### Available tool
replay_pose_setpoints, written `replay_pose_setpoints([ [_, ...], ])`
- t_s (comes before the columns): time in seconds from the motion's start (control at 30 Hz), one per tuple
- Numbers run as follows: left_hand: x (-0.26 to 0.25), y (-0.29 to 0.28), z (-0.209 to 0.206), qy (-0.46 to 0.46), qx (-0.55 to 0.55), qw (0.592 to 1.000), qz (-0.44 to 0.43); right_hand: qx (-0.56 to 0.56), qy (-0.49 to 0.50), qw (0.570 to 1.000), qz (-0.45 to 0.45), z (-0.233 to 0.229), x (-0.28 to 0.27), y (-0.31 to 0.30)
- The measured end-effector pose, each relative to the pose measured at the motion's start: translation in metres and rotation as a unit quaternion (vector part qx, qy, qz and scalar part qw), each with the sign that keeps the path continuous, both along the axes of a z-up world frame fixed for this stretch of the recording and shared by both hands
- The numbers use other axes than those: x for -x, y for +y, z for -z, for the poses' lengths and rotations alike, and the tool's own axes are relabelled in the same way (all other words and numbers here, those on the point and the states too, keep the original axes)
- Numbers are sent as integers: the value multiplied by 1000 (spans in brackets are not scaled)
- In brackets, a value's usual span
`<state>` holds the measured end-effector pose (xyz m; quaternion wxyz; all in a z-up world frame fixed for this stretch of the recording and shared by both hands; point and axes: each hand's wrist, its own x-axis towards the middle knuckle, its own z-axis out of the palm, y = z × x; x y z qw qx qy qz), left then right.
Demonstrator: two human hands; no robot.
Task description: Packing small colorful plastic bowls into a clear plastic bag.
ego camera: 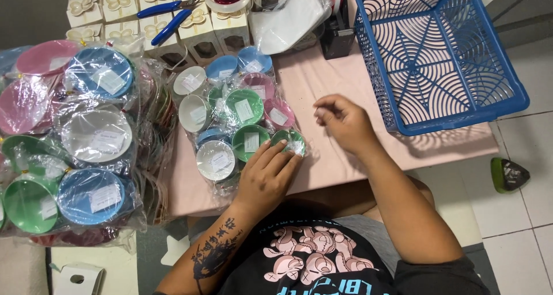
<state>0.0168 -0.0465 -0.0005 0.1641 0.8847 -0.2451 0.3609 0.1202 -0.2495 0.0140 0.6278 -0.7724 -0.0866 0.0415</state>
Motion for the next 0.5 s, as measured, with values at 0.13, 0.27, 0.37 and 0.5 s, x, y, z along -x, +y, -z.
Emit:
replay_pose_setpoints([
  [0.13,2,1,-8,-8,10,1000,5,-78,-45,991,102,-11,-66,-16],
  [0.27,8,4,-18,97,2,995,19,-58,19,986,155,-40,-112,-23],
  [0.37,8,6,-17,103,8,994,24,50,56,981,179,-54,-133,-15],
  [0.5,8,7,-18,106,13,994,24,140,155,964,164,-59,-161,-9],
])
